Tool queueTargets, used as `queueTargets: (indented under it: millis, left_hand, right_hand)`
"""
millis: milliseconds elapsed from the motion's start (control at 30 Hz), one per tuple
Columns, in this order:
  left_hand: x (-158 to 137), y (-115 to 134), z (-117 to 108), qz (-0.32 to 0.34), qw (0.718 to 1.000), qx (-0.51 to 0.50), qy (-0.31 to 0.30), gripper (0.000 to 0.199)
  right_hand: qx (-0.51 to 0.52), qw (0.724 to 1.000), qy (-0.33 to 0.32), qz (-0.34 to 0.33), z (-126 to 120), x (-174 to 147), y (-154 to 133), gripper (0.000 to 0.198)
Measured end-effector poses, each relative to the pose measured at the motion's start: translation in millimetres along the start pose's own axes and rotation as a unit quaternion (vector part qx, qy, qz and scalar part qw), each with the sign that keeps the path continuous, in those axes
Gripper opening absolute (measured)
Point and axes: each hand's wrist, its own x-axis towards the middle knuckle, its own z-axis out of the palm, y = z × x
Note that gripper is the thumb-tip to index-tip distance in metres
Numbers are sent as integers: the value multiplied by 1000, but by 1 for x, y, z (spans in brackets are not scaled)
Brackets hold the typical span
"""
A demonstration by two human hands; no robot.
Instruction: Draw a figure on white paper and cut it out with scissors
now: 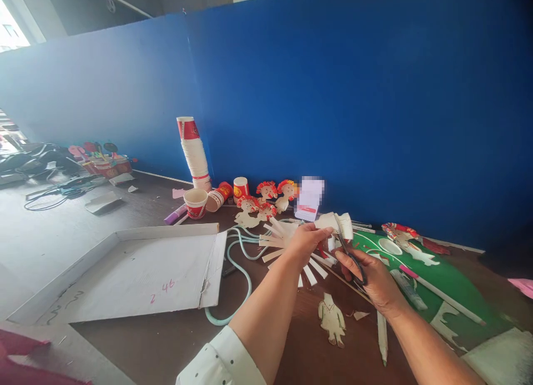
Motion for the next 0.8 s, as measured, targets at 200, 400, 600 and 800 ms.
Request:
queueTargets:
  millis: [200, 400, 600, 800]
  left_hand:
    - [2, -5, -1, -11, 999, -23, -30, 35]
    - [1, -4, -2, -34, 998, -46, -25, 36]
    - [4, -7, -4, -21, 999, -30, -17, 37]
    - [2, -3, -3, -26, 1000, -14, -10, 31]
  right_hand:
    - [0, 1000, 10, 2, 1, -1, -3, 37]
    - [15, 1000, 4, 7, 2, 0, 0, 33]
    - [17, 1000, 7, 18, 2, 1, 3, 33]
    - [23, 999, 5, 27, 3, -2, -2, 34]
